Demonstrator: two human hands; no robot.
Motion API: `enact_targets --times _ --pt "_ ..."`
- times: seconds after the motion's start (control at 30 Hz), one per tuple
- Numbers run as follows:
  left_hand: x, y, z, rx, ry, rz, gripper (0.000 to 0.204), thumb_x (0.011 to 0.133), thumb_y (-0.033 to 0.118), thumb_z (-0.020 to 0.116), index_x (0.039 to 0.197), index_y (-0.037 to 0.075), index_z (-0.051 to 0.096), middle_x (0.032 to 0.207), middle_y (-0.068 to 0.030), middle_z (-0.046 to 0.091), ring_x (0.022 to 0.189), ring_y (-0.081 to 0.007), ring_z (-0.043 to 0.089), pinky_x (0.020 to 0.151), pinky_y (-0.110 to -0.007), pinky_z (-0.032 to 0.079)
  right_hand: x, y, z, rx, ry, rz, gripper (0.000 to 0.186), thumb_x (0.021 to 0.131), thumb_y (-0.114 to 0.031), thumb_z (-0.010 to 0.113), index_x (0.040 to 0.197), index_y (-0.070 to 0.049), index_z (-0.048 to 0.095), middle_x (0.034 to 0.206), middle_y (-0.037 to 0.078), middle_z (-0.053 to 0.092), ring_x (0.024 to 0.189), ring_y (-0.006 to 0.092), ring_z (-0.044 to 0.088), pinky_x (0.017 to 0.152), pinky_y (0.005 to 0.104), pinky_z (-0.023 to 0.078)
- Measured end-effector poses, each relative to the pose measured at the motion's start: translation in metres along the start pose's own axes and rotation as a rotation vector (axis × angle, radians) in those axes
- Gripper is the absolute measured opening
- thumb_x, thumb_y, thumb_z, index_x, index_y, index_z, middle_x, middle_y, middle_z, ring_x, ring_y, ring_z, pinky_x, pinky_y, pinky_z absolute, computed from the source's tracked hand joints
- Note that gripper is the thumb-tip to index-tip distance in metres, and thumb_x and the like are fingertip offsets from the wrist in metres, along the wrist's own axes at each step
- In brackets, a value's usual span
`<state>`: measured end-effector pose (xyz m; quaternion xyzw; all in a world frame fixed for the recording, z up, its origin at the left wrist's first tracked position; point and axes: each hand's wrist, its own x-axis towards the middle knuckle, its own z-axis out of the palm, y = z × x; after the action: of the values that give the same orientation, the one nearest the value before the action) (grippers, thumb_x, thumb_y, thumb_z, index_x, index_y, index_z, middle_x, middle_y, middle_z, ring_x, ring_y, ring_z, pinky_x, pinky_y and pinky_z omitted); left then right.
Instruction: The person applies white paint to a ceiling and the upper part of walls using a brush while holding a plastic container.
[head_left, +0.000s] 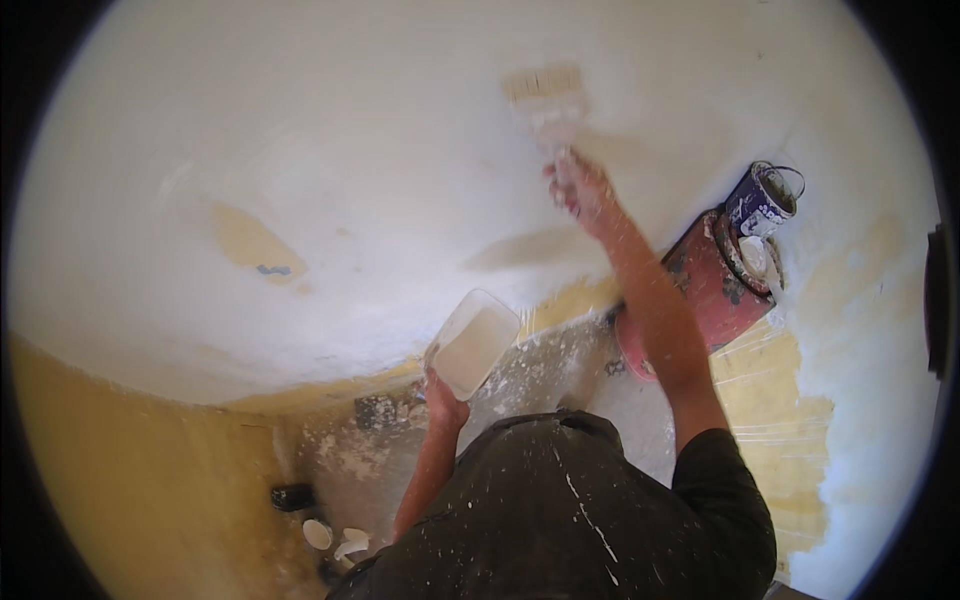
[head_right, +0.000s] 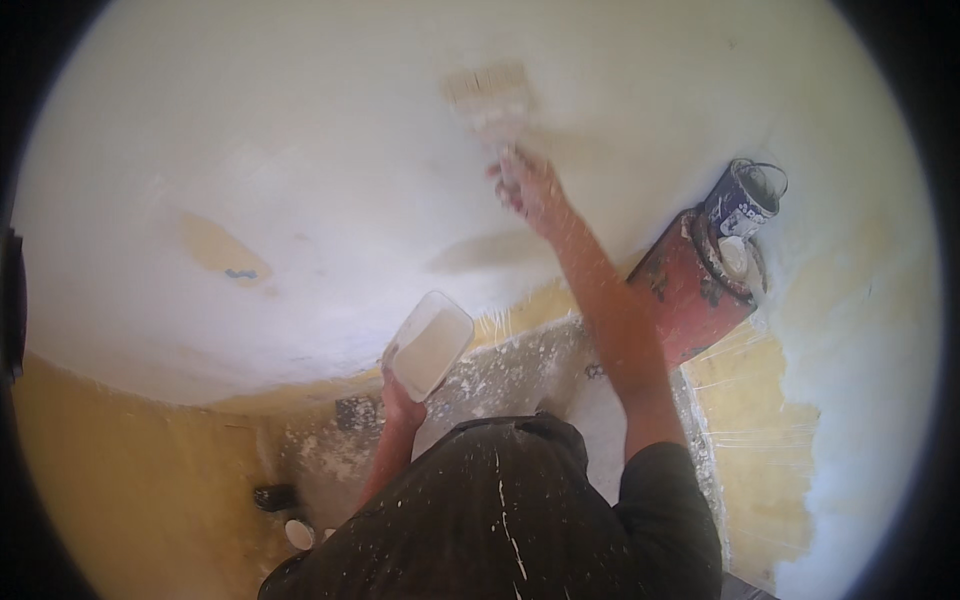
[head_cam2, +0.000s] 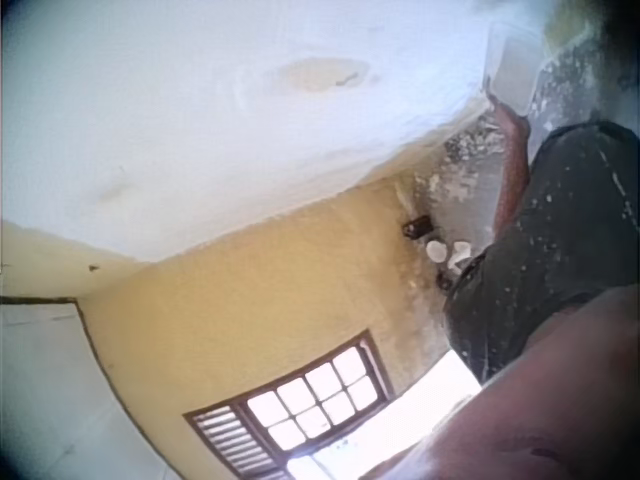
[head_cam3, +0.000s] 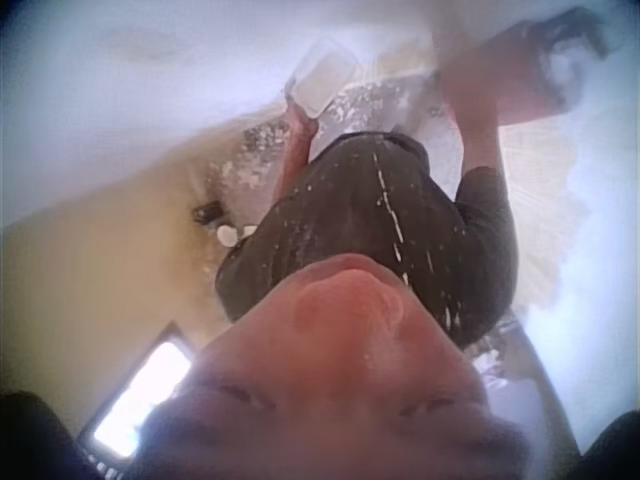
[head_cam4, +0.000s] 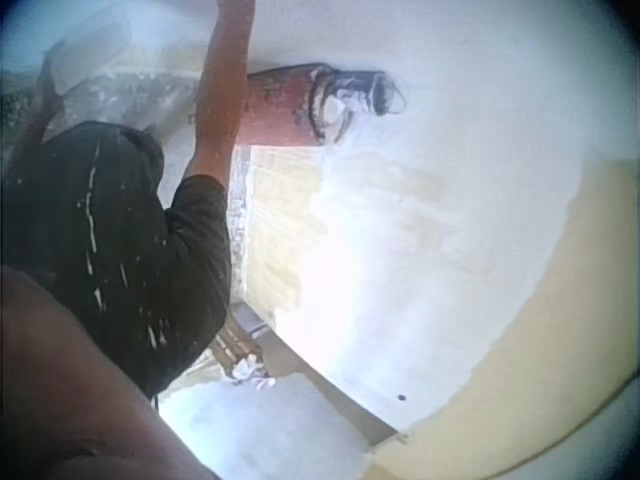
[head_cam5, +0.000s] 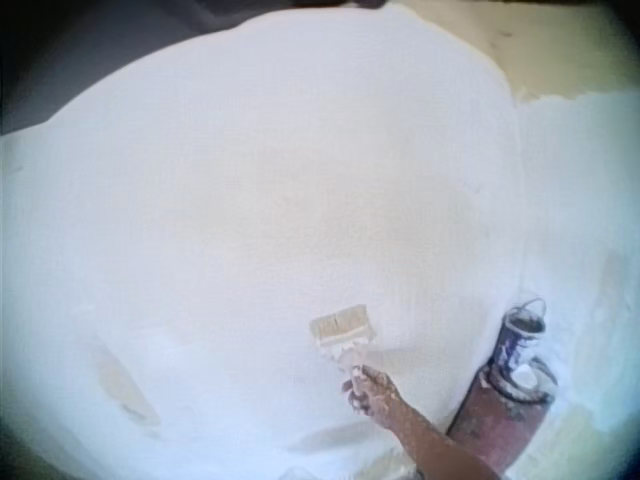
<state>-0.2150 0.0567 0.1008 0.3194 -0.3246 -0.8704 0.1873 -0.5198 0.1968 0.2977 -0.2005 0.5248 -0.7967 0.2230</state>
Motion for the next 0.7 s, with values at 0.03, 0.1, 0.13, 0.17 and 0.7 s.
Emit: enact_targets --times 0.03,0.1,0.13,0.17,0.7 --pt "0.000 -0.002 -0.003 -0.001 0.003 0.007 0.049 0.098 0.041 0.030 0.137 0.013 0.033 0.135 -0.0063 0.044 0.121 -0.0253 0.046 0.098 -0.040 0.041 -0.003 0.032 -0.012 0.025 -0.016 0.040 0.029 0.089 -0.033 0.058 0.110 -0.013 0.056 0.083 0.001 0.058 0.056 0.0065 0.048 0.043 0.0184 0.040" --pt "0.004 -0.009 -0.013 0.006 -0.045 0.048 0.050 0.095 0.046 0.034 0.136 0.018 0.033 0.132 -0.0054 0.045 0.115 -0.0276 0.050 0.085 -0.047 0.046 -0.020 0.089 -0.022 0.056 0.071 0.133 0.032 0.091 -0.032 0.055 0.114 -0.010 0.055 0.081 0.004 0.056 0.052 0.0063 0.047 0.043 0.0176 0.038" --pt "0.005 -0.010 -0.017 0.012 -0.067 0.067 0.051 0.093 0.049 0.036 0.135 0.020 0.033 0.131 -0.0050 0.046 0.112 -0.0287 0.053 0.078 -0.051 0.049 -0.032 0.116 -0.026 0.067 0.119 0.194 0.031 0.091 -0.032 0.055 0.112 -0.010 0.056 0.080 0.003 0.056 0.053 0.0063 0.047 0.042 0.0182 0.038" --pt "0.000 -0.005 -0.015 0.002 -0.033 0.054 0.049 0.095 0.046 0.034 0.136 0.019 0.034 0.132 -0.0051 0.046 0.114 -0.0275 0.051 0.083 -0.047 0.048 -0.046 0.140 -0.028 0.076 0.166 0.256 0.030 0.090 -0.033 0.055 0.110 -0.010 0.056 0.079 0.003 0.055 0.053 0.0063 0.047 0.042 0.0187 0.038" --pt "-0.029 0.017 -0.017 -0.023 0.028 0.003 0.051 0.097 0.046 0.025 0.139 0.017 0.030 0.139 -0.0065 0.039 0.122 -0.0313 0.043 0.089 -0.055 0.045 -0.015 -0.103 0.103 0.685 -0.320 0.467 0.040 0.087 0.000 0.041 0.116 0.025 0.031 0.081 0.006 0.043 0.063 0.0063 0.042 0.042 0.0124 0.040"
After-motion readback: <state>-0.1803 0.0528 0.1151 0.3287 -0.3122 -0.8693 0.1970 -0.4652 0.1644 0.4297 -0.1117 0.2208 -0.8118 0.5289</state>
